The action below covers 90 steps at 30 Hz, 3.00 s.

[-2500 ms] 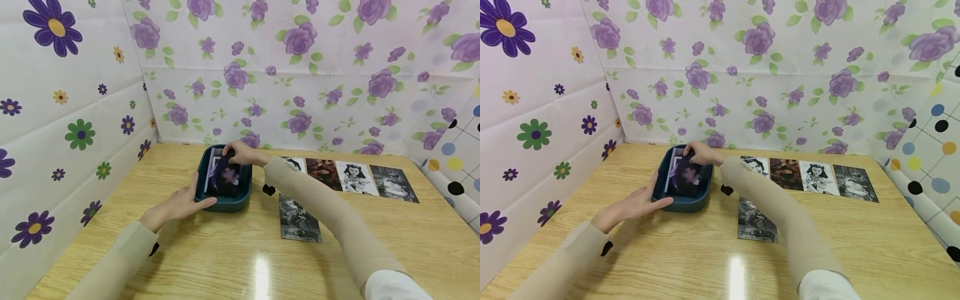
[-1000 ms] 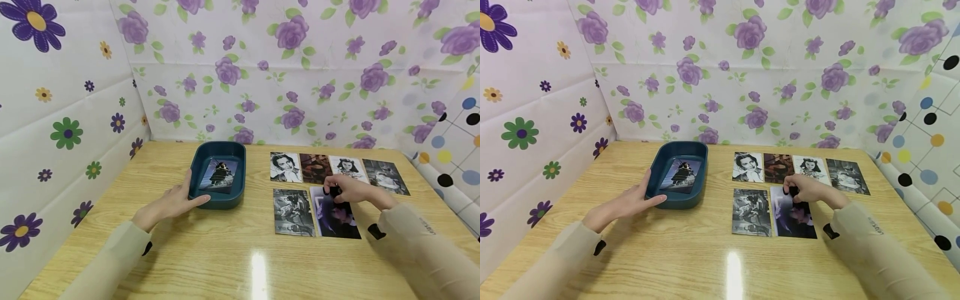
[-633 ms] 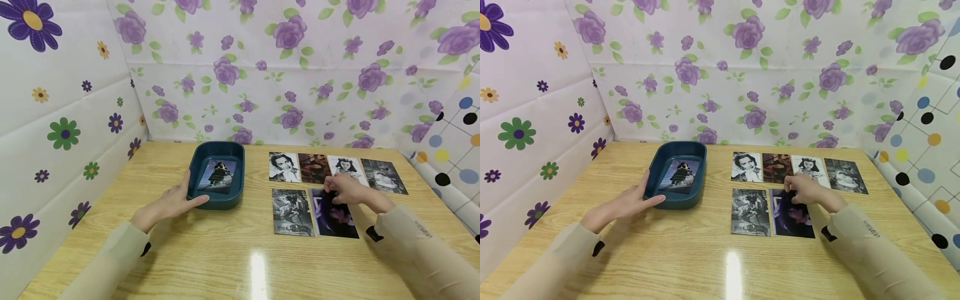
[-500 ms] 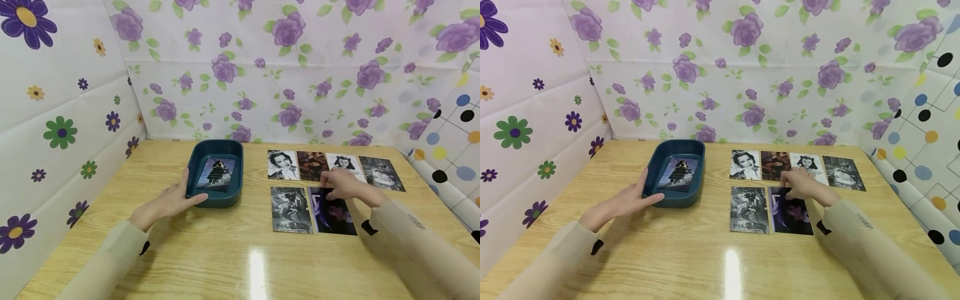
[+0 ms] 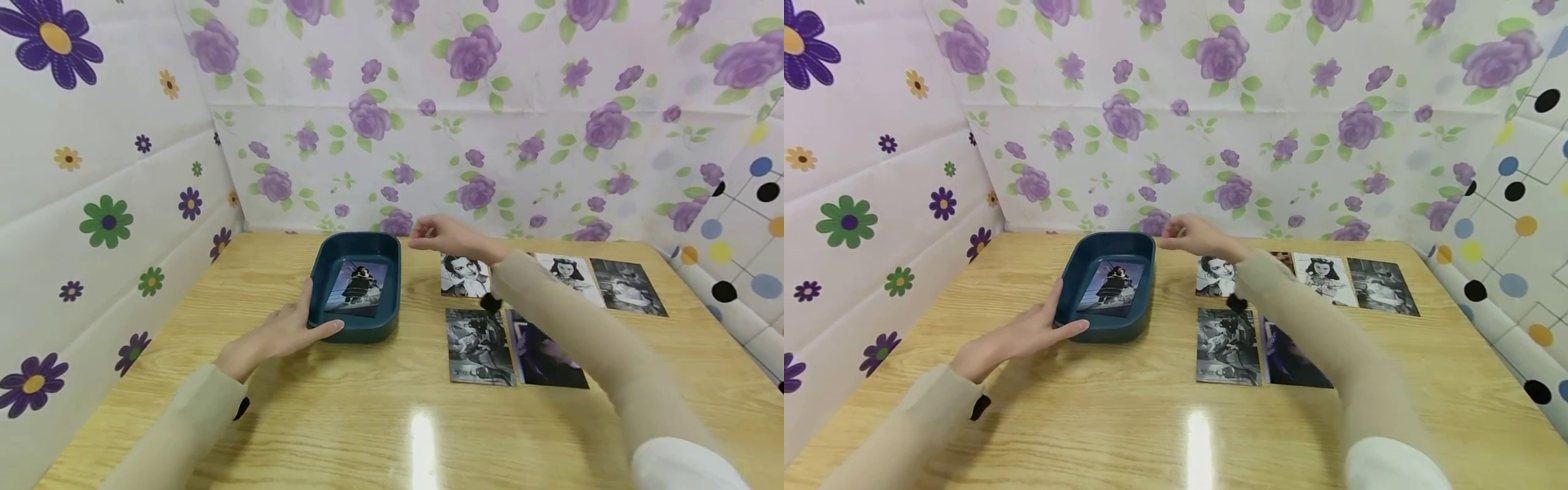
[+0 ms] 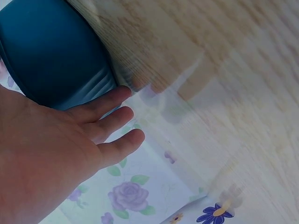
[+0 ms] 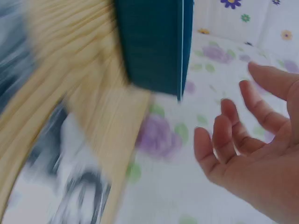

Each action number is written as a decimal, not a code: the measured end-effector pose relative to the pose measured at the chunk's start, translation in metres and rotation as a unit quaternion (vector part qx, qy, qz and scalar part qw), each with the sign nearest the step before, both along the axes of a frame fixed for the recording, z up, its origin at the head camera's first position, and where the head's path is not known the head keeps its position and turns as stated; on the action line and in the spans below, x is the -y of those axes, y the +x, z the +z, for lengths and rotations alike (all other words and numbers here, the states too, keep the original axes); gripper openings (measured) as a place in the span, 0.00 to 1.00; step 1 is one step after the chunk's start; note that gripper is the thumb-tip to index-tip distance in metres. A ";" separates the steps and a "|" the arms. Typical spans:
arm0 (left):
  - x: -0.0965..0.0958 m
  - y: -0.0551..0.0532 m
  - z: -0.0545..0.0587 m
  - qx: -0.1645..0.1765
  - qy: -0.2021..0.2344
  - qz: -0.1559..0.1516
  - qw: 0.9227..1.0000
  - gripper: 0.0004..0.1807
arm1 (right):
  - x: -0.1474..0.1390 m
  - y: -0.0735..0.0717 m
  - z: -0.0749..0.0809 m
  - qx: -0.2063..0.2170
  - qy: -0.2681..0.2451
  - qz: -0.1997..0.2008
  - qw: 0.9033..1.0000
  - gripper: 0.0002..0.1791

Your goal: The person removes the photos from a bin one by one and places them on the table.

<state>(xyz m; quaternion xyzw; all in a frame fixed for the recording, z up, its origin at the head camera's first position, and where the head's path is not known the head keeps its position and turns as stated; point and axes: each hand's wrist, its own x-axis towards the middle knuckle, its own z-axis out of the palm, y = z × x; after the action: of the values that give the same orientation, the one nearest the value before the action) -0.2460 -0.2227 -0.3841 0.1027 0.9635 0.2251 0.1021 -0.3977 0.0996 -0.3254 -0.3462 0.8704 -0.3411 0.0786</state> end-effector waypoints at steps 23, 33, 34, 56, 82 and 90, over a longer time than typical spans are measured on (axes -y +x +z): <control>0.002 0.001 0.000 0.017 0.000 0.011 1.000 0.64 | 0.135 -0.034 -0.039 -0.006 0.289 0.047 0.956 0.23; 0.002 0.001 -0.001 0.019 0.008 0.009 1.000 0.63 | 0.142 -0.029 -0.043 -0.040 0.337 0.008 0.941 0.27; 0.002 0.001 -0.001 0.018 0.005 0.007 1.000 0.64 | 0.142 -0.029 -0.043 -0.053 0.337 0.008 0.940 0.27; 0.002 0.001 -0.001 0.015 -0.004 0.009 1.000 0.63 | 0.087 -0.017 0.018 0.112 0.013 0.022 0.993 0.11; 0.009 0.003 0.000 0.013 0.002 0.004 1.000 0.62 | -0.224 0.040 0.007 0.204 0.092 -0.002 0.975 0.15; 0.008 0.002 0.001 0.008 0.000 0.004 1.000 0.62 | -0.271 0.060 -0.021 0.217 0.112 0.001 0.970 0.14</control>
<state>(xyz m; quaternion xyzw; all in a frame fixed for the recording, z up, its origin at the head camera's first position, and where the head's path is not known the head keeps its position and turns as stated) -0.2436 -0.2309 -0.3836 0.0971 0.9631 0.2261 0.1091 -0.3374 0.3704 -0.3463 -0.2541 0.8650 -0.3078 0.3041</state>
